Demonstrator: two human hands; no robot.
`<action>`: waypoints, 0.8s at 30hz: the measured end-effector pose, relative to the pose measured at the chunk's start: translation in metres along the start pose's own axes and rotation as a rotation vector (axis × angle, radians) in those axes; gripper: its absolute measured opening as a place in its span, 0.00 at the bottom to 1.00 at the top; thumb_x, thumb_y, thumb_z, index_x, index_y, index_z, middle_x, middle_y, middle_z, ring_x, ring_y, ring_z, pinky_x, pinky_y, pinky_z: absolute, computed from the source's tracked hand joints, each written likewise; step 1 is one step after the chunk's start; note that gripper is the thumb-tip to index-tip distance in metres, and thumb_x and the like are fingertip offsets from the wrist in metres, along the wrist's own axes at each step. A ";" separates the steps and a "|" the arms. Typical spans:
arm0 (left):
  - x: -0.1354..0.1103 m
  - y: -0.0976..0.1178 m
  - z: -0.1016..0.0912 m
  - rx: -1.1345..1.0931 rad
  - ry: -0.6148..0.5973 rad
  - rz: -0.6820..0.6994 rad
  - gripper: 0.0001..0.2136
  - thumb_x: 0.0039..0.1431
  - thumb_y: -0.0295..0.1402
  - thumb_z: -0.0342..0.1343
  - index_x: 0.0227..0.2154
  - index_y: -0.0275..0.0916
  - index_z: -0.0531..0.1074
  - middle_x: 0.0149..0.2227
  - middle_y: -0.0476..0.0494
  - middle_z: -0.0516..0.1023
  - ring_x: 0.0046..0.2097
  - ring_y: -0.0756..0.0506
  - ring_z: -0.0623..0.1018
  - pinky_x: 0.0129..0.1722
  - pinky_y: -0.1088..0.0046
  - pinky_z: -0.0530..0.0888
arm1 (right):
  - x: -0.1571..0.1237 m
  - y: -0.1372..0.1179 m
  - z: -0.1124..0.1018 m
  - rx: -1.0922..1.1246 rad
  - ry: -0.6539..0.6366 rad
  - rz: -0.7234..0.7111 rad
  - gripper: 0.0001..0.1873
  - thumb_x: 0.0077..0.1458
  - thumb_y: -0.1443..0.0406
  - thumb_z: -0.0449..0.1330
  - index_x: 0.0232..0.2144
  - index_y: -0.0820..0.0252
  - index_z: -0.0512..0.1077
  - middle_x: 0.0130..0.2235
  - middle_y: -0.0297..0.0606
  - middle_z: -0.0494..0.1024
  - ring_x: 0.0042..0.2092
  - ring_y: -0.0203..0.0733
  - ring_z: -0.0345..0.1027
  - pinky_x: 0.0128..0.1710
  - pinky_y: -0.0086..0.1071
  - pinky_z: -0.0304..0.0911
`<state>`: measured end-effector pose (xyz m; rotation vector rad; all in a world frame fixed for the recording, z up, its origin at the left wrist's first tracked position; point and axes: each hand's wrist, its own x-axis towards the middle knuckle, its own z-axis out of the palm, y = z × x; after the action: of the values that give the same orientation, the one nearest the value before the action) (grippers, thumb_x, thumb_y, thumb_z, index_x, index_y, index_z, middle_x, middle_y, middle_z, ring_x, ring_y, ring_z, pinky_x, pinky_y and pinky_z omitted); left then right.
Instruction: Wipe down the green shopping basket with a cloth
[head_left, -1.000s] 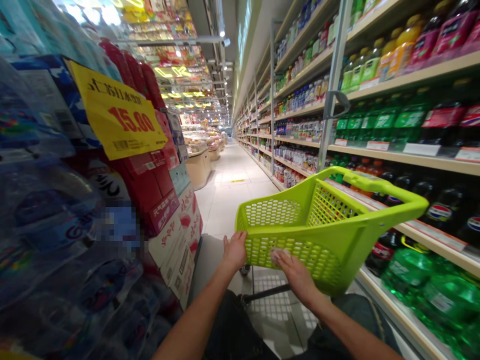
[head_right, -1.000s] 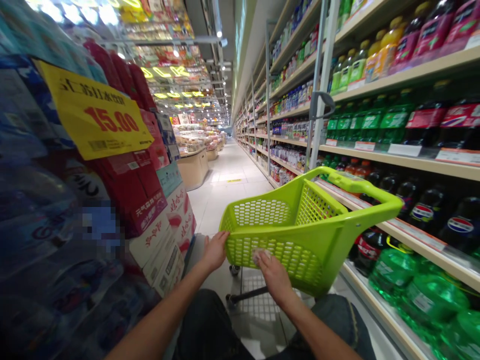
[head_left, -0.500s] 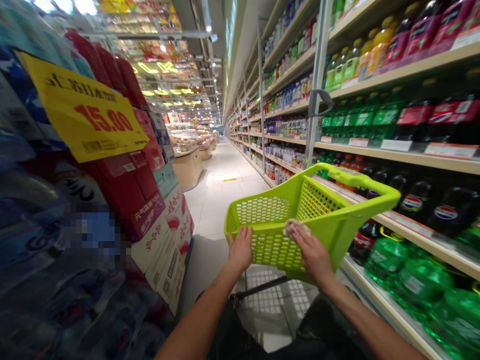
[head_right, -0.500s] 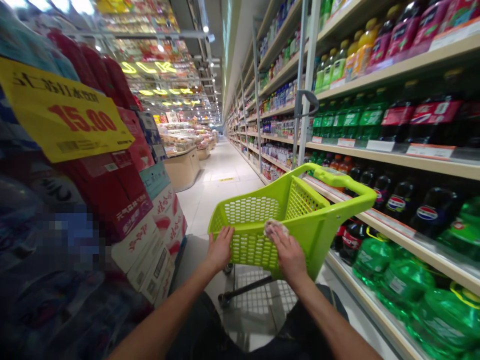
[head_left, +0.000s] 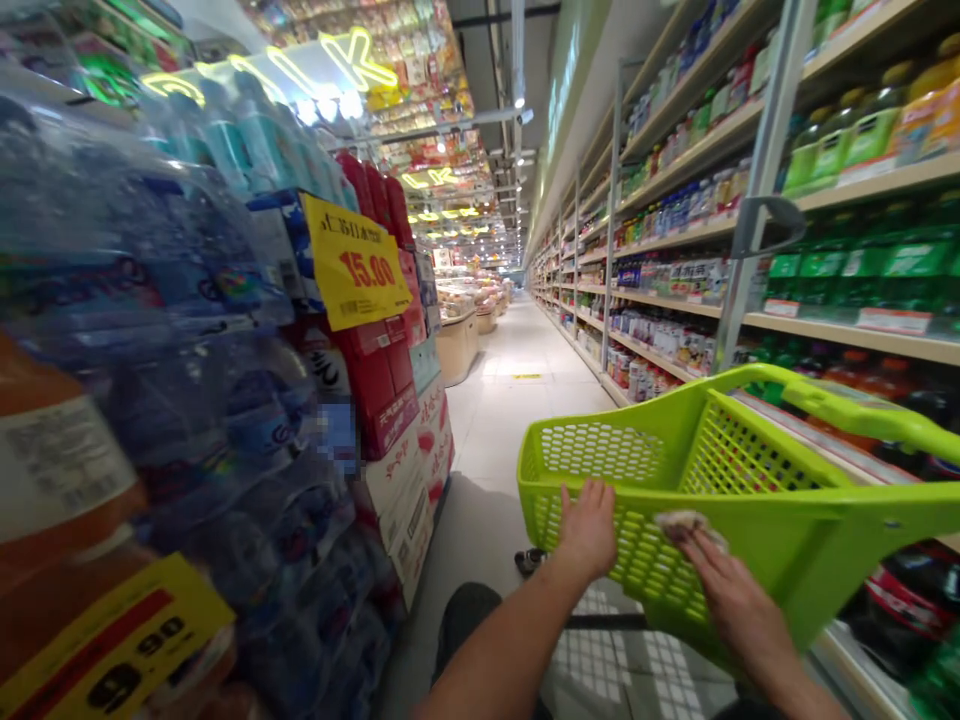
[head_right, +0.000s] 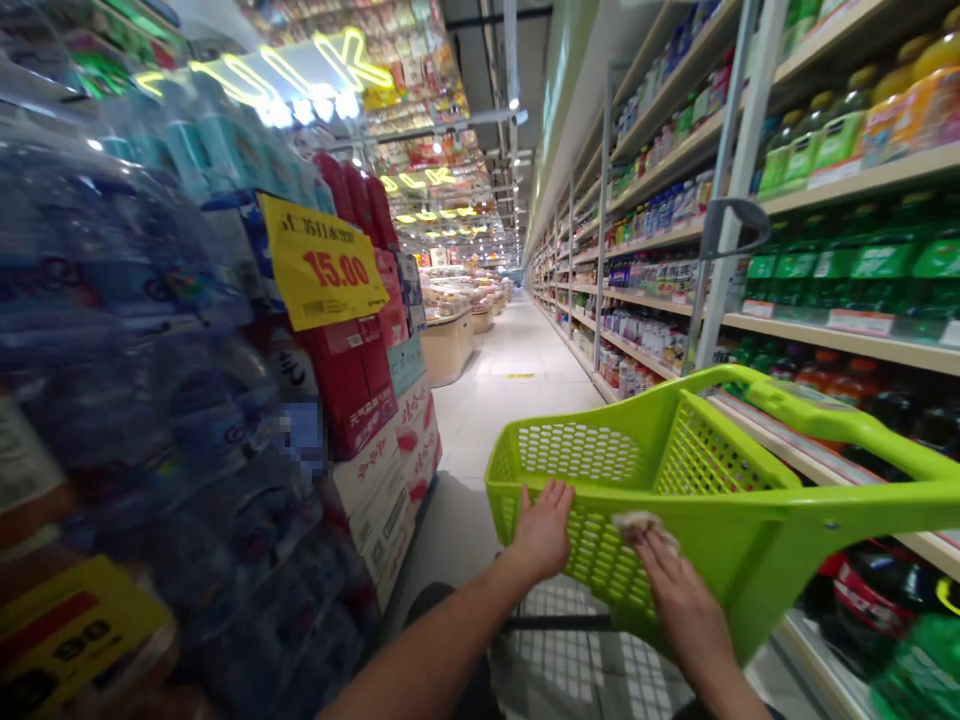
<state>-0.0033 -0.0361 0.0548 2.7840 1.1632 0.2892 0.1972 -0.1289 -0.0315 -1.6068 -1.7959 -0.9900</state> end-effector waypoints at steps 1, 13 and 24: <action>0.000 0.001 0.001 -0.003 -0.015 0.002 0.34 0.47 0.31 0.44 0.59 0.32 0.42 0.63 0.39 0.46 0.63 0.43 0.45 0.58 0.45 0.42 | -0.007 0.000 0.002 0.008 -0.021 -0.045 0.38 0.48 0.78 0.43 0.60 0.53 0.45 0.51 0.37 0.69 0.44 0.41 0.68 0.43 0.33 0.64; 0.004 -0.001 0.004 0.064 -0.034 -0.051 0.35 0.45 0.27 0.43 0.60 0.33 0.43 0.63 0.41 0.45 0.63 0.44 0.46 0.58 0.46 0.44 | 0.053 0.029 -0.010 0.050 0.077 0.168 0.27 0.53 0.74 0.46 0.54 0.51 0.59 0.58 0.36 0.60 0.52 0.43 0.62 0.47 0.33 0.63; 0.014 -0.005 0.006 0.226 -0.033 -0.125 0.36 0.43 0.21 0.42 0.60 0.34 0.43 0.63 0.45 0.43 0.63 0.43 0.45 0.58 0.48 0.47 | 0.002 0.068 -0.058 -0.122 0.104 0.233 0.27 0.49 0.76 0.48 0.50 0.53 0.65 0.53 0.37 0.67 0.58 0.46 0.54 0.53 0.43 0.55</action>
<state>0.0042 -0.0225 0.0496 2.8736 1.4372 0.1053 0.2592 -0.1727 0.0166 -1.7580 -1.4653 -1.0686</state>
